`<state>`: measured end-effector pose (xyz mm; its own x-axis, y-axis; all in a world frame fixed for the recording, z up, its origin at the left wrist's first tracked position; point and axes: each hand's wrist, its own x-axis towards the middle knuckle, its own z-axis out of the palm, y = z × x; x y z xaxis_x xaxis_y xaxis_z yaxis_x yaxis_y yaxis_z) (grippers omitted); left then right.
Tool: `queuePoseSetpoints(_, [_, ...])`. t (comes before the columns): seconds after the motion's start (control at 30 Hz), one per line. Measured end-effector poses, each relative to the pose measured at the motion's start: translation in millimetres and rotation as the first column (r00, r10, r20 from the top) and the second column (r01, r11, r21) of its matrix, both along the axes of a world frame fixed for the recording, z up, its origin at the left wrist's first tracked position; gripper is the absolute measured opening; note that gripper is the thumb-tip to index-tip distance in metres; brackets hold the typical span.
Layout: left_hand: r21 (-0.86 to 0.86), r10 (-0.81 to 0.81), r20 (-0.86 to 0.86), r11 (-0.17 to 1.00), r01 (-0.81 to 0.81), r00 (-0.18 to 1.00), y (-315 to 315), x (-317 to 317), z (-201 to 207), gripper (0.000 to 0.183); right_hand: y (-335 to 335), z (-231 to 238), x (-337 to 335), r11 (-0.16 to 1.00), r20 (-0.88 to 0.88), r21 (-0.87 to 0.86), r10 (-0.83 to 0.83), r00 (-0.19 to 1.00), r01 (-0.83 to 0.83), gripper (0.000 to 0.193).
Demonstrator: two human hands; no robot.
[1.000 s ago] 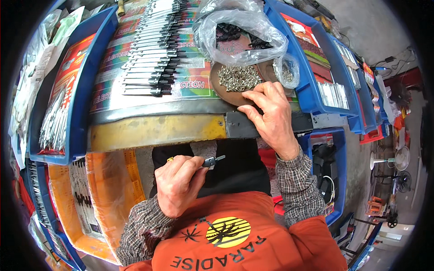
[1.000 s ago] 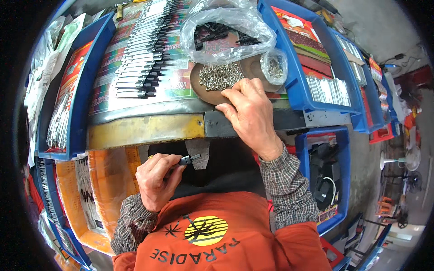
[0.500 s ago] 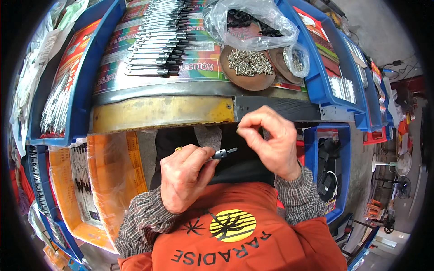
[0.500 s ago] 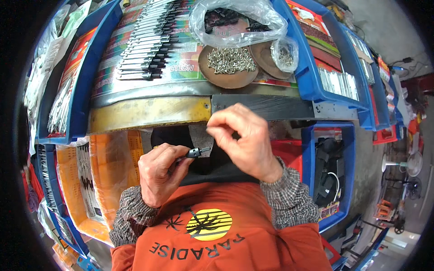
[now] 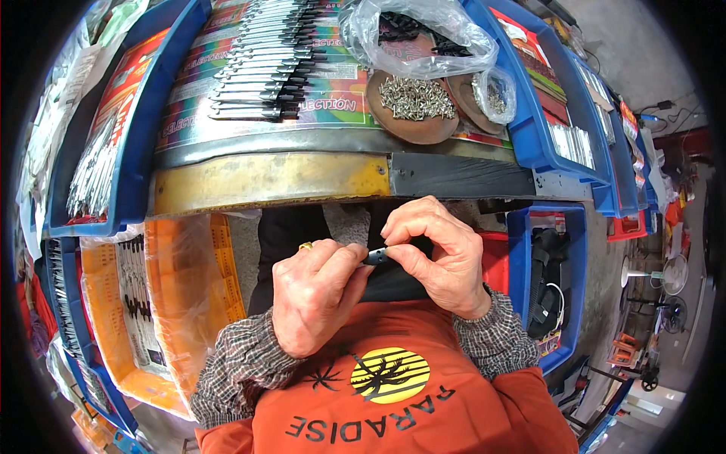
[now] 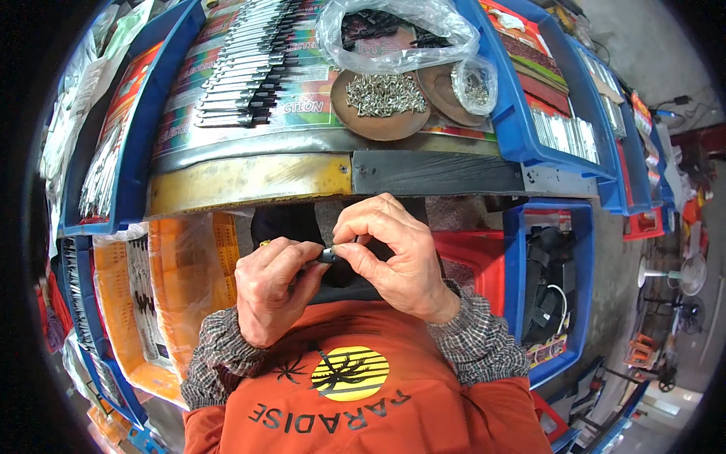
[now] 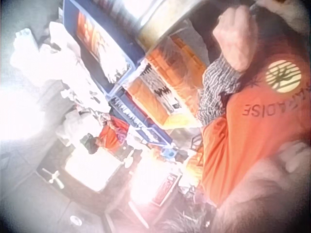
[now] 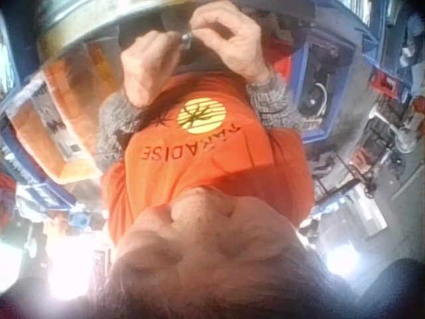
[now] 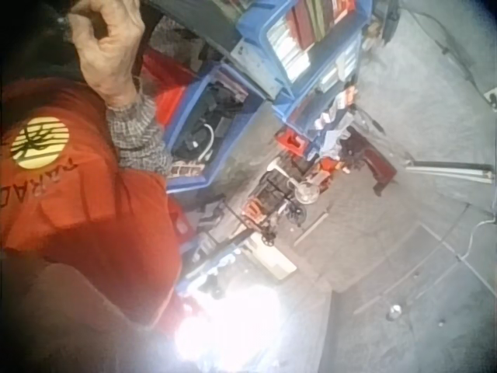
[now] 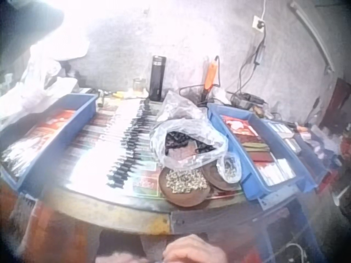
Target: The person assembles components by aligning metal strips, attaching black plastic end caps to them by hand, and placing the assembled parts onto the table and into trays.
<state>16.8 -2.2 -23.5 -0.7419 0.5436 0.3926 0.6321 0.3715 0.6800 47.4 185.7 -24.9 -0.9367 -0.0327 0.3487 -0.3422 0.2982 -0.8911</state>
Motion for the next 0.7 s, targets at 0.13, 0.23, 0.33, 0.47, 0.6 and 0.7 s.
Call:
queuePoseSetpoints(0.13, [-0.020,-0.011,-0.047,1.000,0.010,0.999,1,0,0,0.026,-1,-4,1,1.000,0.041,0.004,0.018,0.999,-0.018,0.010])
queuePoseSetpoints(0.23, [0.001,-0.019,-0.072,1.000,0.020,0.997,2,-1,-2,0.026,-2,-3,3,1.000,0.071,-0.001,0.007,0.997,-0.007,0.009])
queuePoseSetpoints(0.33, [-0.012,-0.008,-0.106,1.000,0.007,0.994,2,0,-4,0.027,-5,-1,4,1.000,0.094,0.011,-0.014,0.995,0.013,0.009])
queuePoseSetpoints(0.47, [-0.019,-0.002,-0.123,1.000,-0.001,0.992,3,-1,-3,0.027,-7,0,4,0.998,0.071,0.044,-0.037,0.997,0.034,0.010])
queuePoseSetpoints(0.6, [-0.016,-0.003,-0.147,1.000,0.001,0.989,3,-2,-6,0.028,-10,-3,4,0.978,-0.105,0.188,-0.072,0.992,0.090,0.015])
queuePoseSetpoints(0.7, [-0.019,-0.008,-0.157,1.000,0.005,0.988,3,-2,-6,0.029,-11,-5,3,0.951,-0.238,0.280,-0.063,0.969,0.131,0.019])
